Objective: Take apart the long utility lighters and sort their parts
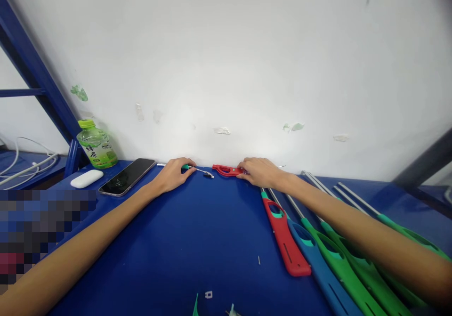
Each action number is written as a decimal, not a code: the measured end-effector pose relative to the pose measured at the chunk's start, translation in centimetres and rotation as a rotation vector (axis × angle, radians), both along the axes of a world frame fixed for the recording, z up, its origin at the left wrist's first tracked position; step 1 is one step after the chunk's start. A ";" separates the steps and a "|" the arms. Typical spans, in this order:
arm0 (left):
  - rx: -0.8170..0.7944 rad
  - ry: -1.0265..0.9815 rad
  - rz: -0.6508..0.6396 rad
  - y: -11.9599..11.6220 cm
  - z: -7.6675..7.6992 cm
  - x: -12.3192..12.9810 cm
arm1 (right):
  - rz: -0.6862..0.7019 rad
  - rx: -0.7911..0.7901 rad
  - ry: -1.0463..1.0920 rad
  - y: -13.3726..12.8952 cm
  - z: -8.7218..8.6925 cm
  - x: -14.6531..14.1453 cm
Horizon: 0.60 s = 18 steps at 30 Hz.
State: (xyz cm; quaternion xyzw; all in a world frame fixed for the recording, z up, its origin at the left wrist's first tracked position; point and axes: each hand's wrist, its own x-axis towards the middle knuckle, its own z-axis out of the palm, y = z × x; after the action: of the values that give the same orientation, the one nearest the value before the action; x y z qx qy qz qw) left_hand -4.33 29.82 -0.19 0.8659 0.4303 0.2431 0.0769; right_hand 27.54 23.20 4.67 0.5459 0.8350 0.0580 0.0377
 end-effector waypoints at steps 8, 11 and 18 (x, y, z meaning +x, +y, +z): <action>0.002 -0.002 -0.005 -0.1 0.1 0.0 | -0.186 0.082 -0.001 -3.5 2.5 0.7; 0.001 -0.004 -0.006 0.0 0.1 -0.1 | -0.291 0.084 -0.052 -7.8 2.7 1.0; 0.028 0.010 0.000 0.0 0.0 -0.1 | -0.305 0.005 -0.133 -14.7 1.1 -0.5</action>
State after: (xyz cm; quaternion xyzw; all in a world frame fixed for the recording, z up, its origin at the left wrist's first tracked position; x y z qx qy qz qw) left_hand -4.39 29.85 -0.15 0.8680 0.4274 0.2449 0.0628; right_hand 27.06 8.49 5.81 0.6613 0.7380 0.0898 0.0997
